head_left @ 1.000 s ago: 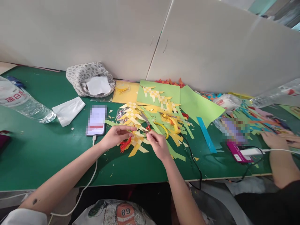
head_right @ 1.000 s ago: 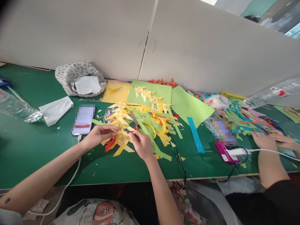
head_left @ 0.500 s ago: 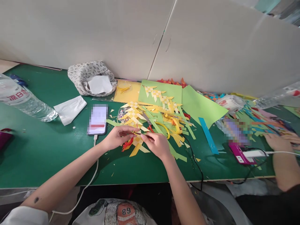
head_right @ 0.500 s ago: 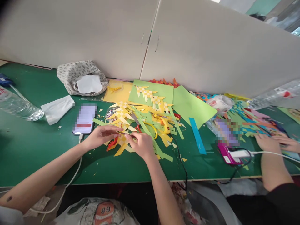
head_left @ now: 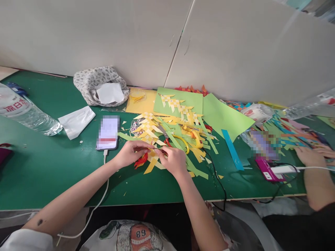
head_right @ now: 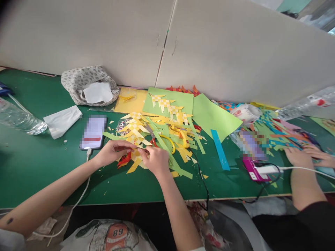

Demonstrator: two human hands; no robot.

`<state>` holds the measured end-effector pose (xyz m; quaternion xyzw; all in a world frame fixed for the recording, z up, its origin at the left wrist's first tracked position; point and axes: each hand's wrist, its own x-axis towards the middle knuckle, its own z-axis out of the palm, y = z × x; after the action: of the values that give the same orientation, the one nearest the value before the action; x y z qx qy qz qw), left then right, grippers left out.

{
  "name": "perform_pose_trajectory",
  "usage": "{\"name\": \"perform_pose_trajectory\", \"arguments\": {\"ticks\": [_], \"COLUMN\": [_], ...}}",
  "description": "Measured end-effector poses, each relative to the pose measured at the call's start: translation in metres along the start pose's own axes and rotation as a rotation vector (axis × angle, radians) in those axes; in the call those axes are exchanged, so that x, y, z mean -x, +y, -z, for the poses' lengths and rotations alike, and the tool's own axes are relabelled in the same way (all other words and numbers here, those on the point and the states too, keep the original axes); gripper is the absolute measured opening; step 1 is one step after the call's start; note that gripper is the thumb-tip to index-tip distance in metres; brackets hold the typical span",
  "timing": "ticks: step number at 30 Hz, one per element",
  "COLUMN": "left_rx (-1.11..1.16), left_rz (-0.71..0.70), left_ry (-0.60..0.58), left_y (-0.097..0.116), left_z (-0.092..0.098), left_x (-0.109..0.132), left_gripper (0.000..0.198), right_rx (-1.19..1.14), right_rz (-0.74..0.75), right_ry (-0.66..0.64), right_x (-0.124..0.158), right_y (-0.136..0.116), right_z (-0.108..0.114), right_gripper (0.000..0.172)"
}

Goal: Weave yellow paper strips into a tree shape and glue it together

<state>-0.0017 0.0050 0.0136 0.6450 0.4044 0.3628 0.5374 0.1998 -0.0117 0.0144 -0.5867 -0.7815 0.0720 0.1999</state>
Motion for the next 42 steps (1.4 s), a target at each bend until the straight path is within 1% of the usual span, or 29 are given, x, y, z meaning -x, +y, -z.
{"name": "perform_pose_trajectory", "arguments": {"ticks": [5, 9, 12, 16, 20, 24, 27, 29, 32, 34, 38, 40, 42], "left_rx": [0.003, 0.046, 0.104, 0.216, 0.345, 0.411, 0.413, 0.423, 0.468, 0.492, 0.504, 0.5, 0.493], "left_rz": [0.014, 0.049, 0.069, 0.055, 0.097, 0.168, 0.187, 0.183, 0.157, 0.134, 0.119, 0.127, 0.139], "left_ry": [0.033, 0.071, 0.097, 0.157, 0.169, 0.192, 0.203, 0.197, 0.146, 0.073, -0.07, -0.107, -0.114], "left_y": [-0.002, 0.007, 0.014, 0.015, 0.013, 0.011, 0.012, 0.013, 0.013, 0.012, 0.012, 0.013, 0.014], "left_z": [-0.002, -0.004, -0.004, -0.004, -0.008, -0.011, -0.01, -0.008, -0.007, -0.007, -0.01, -0.012, -0.012], "left_x": [0.0, 0.001, 0.002, 0.003, 0.0, -0.003, -0.004, -0.003, -0.001, 0.001, 0.004, 0.004, 0.005], "left_gripper": [0.019, 0.015, 0.017, 0.022, 0.027, 0.034, 0.03, 0.026, 0.022, 0.019, 0.018, 0.02, 0.022], "right_rx": [0.026, 0.02, 0.01, -0.022, -0.069, -0.085, -0.116, -0.167, -0.312, -0.445, -0.739, -0.906, -1.062], "right_rz": [0.023, 0.036, 0.029, 0.012, -0.01, -0.024, -0.036, -0.081, -0.176, -0.227, -0.289, -0.327, -0.363], "right_ry": [0.068, 0.138, 0.177, 0.223, 0.245, 0.24, 0.248, 0.255, 0.207, 0.121, -0.077, -0.145, -0.175], "right_x": [0.003, 0.004, 0.006, 0.007, 0.006, 0.006, 0.006, 0.006, 0.005, 0.004, -0.002, -0.007, -0.012], "right_y": [0.0, -0.001, -0.001, -0.003, -0.002, 0.0, -0.001, -0.003, -0.006, -0.008, -0.014, -0.016, -0.017], "right_z": [-0.005, -0.01, -0.015, -0.018, -0.016, -0.015, -0.014, -0.012, -0.006, -0.001, 0.003, 0.002, 0.002], "right_gripper": [0.041, 0.037, 0.035, 0.034, 0.032, 0.03, 0.029, 0.031, 0.035, 0.036, 0.034, 0.037, 0.044]}}
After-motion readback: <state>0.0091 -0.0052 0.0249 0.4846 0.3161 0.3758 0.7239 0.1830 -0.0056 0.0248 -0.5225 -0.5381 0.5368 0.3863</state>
